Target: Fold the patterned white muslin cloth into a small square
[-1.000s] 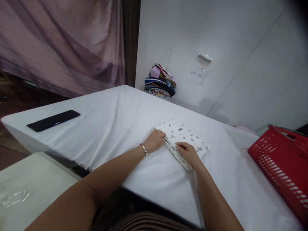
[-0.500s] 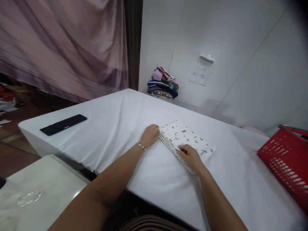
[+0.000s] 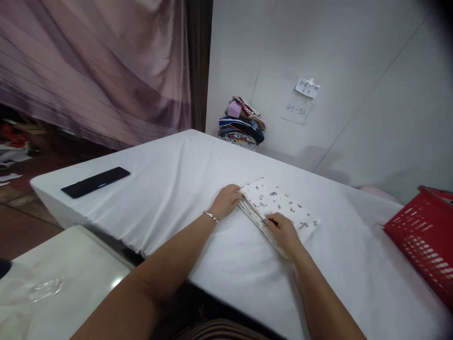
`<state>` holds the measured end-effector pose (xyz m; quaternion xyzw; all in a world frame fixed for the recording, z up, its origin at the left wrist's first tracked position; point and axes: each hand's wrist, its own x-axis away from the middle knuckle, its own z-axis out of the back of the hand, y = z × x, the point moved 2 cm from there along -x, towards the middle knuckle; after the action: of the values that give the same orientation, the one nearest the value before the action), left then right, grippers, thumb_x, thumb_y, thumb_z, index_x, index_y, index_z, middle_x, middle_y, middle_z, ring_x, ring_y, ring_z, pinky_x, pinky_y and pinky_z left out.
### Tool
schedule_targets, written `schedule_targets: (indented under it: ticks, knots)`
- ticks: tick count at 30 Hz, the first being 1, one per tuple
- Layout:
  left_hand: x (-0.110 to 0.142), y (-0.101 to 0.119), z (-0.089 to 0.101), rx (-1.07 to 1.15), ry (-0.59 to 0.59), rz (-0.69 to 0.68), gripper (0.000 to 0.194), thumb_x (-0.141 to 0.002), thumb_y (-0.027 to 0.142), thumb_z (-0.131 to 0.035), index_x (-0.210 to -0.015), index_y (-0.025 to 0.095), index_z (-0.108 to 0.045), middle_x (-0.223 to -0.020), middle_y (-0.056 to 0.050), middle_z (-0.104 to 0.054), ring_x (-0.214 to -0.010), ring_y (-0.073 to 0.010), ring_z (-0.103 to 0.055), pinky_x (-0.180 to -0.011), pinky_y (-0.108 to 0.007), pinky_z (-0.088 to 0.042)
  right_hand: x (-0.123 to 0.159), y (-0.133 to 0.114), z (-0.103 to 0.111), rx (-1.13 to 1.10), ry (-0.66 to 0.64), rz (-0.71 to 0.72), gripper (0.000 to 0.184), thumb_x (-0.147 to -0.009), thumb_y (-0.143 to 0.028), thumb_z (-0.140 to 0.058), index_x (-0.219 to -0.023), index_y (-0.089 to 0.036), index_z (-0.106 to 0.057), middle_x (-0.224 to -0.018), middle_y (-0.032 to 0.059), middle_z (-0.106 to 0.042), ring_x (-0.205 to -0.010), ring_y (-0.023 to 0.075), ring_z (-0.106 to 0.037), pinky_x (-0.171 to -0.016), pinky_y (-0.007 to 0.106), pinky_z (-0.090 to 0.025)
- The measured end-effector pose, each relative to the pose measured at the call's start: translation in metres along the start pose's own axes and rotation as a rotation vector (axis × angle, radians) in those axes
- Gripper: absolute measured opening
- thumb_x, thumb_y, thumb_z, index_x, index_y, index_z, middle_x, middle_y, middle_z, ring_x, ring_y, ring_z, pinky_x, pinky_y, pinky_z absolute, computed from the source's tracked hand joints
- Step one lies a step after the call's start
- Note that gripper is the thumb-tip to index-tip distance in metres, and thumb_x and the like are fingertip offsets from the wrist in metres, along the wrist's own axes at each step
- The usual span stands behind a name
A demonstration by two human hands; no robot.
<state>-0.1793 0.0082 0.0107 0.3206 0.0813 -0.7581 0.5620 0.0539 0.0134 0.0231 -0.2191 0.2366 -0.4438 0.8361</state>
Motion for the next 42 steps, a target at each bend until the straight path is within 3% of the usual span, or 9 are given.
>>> schedule_targets:
  ticks: [9,19,35,42]
  knots:
    - [-0.001,0.001,-0.005,-0.151,-0.169,-0.066,0.026,-0.082,0.007,-0.044,-0.091,0.021,-0.064,-0.132,-0.005,-0.046,-0.124,-0.0218,-0.036,-0.093,-0.039,-0.038,0.0,0.007,-0.004,-0.057,0.016,-0.056,0.026,-0.08,-0.038,-0.049,-0.09,-0.022,-0.066,-0.089,0.0046,-0.065,-0.082,0.0204,-0.058,-0.073,0.032,-0.044]
    - [-0.013,0.002,0.004,-0.25,-0.235,-0.355,0.022,-0.087,0.014,-0.042,-0.081,0.018,-0.064,-0.114,-0.007,-0.056,-0.114,-0.0189,-0.042,-0.084,-0.034,-0.037,-0.001,0.008,-0.004,-0.073,0.033,-0.052,0.027,-0.079,-0.039,-0.049,-0.091,-0.021,-0.067,-0.088,0.0041,-0.066,-0.08,0.0193,-0.058,-0.074,0.031,-0.044]
    - [-0.015,-0.002,-0.001,-0.294,-0.182,-0.427,0.022,-0.088,0.013,-0.04,-0.089,0.017,-0.061,-0.126,-0.005,-0.051,-0.116,-0.0192,-0.042,-0.086,-0.033,-0.034,-0.001,0.009,-0.004,-0.175,0.043,-0.09,0.027,-0.079,-0.042,-0.052,-0.089,-0.022,-0.067,-0.09,0.0044,-0.067,-0.083,0.0197,-0.059,-0.076,0.031,-0.044]
    - [-0.014,0.0,0.004,-0.296,-0.21,-0.467,0.028,-0.09,0.014,-0.036,-0.082,0.016,-0.062,-0.122,-0.005,-0.053,-0.116,-0.0183,-0.041,-0.089,-0.033,-0.033,0.0,0.001,0.001,-0.225,-0.006,-0.13,0.028,-0.079,-0.043,-0.052,-0.088,-0.022,-0.068,-0.092,0.0041,-0.067,-0.088,0.0203,-0.059,-0.08,0.032,-0.044]
